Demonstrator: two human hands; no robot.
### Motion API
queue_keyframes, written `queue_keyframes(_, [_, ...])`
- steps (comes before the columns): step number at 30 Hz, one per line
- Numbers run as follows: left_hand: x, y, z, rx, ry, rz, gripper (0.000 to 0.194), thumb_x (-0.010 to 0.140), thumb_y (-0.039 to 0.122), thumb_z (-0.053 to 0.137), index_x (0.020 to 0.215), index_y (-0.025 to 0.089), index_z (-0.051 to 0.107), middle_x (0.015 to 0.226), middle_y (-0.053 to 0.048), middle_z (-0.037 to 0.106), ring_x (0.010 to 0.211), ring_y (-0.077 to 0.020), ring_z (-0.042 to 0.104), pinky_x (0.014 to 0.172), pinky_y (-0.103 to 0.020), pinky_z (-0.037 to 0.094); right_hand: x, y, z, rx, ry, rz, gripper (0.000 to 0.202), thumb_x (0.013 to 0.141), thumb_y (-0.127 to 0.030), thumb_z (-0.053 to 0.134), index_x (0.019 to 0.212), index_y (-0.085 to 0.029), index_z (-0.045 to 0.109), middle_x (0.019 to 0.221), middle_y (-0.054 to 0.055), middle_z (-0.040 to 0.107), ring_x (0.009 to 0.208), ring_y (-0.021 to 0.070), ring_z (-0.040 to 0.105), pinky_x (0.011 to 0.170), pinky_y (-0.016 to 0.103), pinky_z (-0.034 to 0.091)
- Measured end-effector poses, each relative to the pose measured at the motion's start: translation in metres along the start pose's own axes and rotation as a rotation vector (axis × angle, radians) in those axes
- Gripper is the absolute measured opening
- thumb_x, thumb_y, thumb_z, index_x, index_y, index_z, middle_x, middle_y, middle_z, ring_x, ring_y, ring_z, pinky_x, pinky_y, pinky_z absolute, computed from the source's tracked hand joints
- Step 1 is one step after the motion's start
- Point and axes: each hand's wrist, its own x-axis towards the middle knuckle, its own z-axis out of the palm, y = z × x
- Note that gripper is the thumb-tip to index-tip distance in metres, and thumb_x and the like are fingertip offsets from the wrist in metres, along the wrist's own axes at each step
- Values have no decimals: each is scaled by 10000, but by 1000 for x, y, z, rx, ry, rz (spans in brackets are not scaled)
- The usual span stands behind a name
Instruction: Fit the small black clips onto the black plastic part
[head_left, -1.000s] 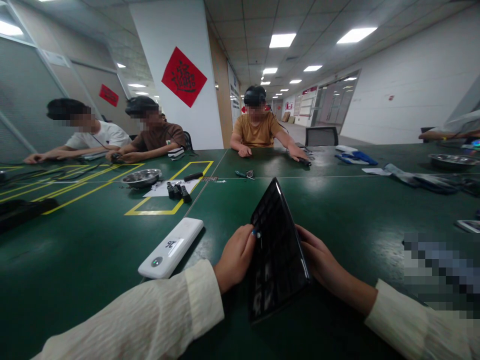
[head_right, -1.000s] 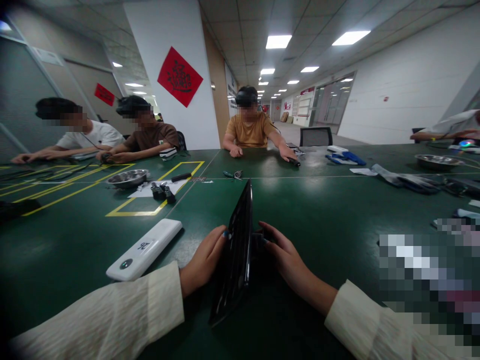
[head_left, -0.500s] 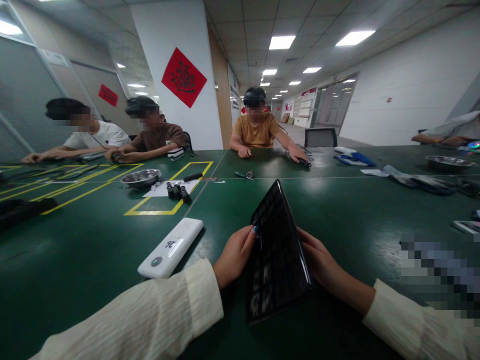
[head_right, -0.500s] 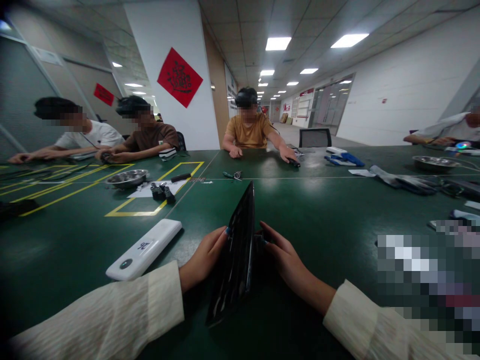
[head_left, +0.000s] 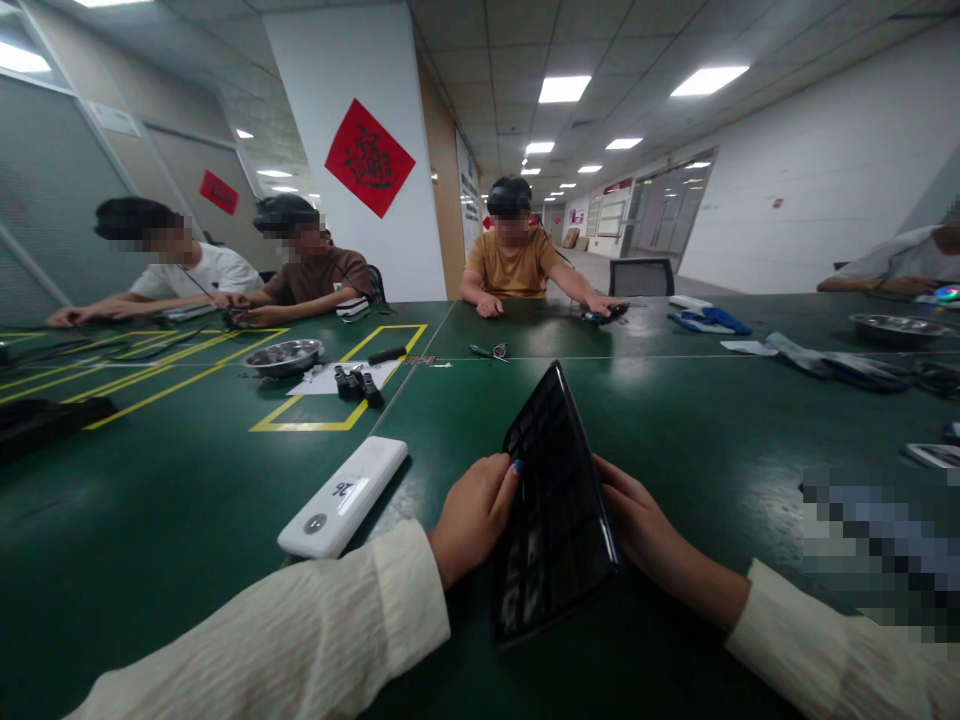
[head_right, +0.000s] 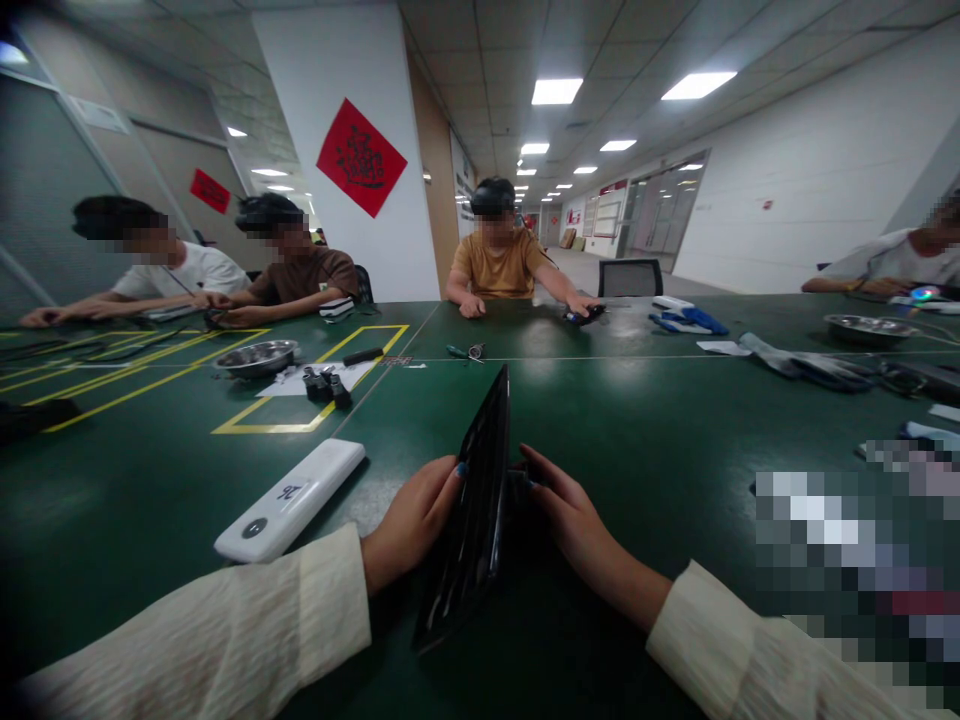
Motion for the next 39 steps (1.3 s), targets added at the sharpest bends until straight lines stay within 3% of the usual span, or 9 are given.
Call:
queue_keyframes(4, [2, -2, -3, -36, 44, -33, 386, 936, 369, 174, 772, 190, 474, 809, -53, 553, 812, -208, 529, 773, -340, 414, 0, 0, 0, -4, 47, -31, 487, 683, -261, 653, 1164, -276, 578, 1126, 21, 633, 1005, 228, 597, 885, 382, 449])
queue_keyframes(8, [6, -7, -10, 49, 79, -66, 269, 913, 337, 249, 739, 201, 404, 755, -28, 498, 751, -197, 502, 707, -332, 417, -2, -9, 3, -35, 139, -74, 498, 640, -281, 649, 1134, -235, 609, 1002, 38, 680, 907, 244, 626, 791, 368, 481])
queue_keyframes(16, [-3, 0, -12, 129, -88, 122, 111, 792, 165, 413, 879, 188, 477, 897, -49, 522, 876, -206, 487, 773, -338, 409, -4, -17, 6, 37, 239, -101, 433, 598, -277, 654, 1026, -213, 666, 706, 13, 690, 659, 210, 624, 608, 312, 476])
queue_keyframes(20, [-7, 7, -13, 185, -144, 226, 215, 703, 116, 481, 904, 191, 499, 925, -49, 515, 890, -214, 475, 759, -331, 410, -3, -17, 8, 104, 260, -72, 449, 570, -251, 658, 1018, -212, 663, 699, 2, 684, 627, 186, 606, 595, 294, 470])
queue_keyframes(26, [-9, 8, -15, 229, -186, 323, 259, 704, 126, 492, 954, 193, 512, 923, -51, 518, 876, -215, 478, 736, -327, 416, -3, -15, 6, 126, 267, -72, 421, 545, -237, 669, 965, -215, 673, 632, -23, 655, 587, 154, 576, 565, 258, 455])
queue_keyframes(39, [-7, 9, -15, 220, -182, 300, 237, 686, 157, 530, 916, 196, 564, 924, -50, 525, 884, -212, 485, 743, -325, 426, 2, -9, 1, 106, 267, -59, 420, 556, -273, 687, 970, -213, 654, 662, 0, 665, 605, 184, 587, 573, 298, 455])
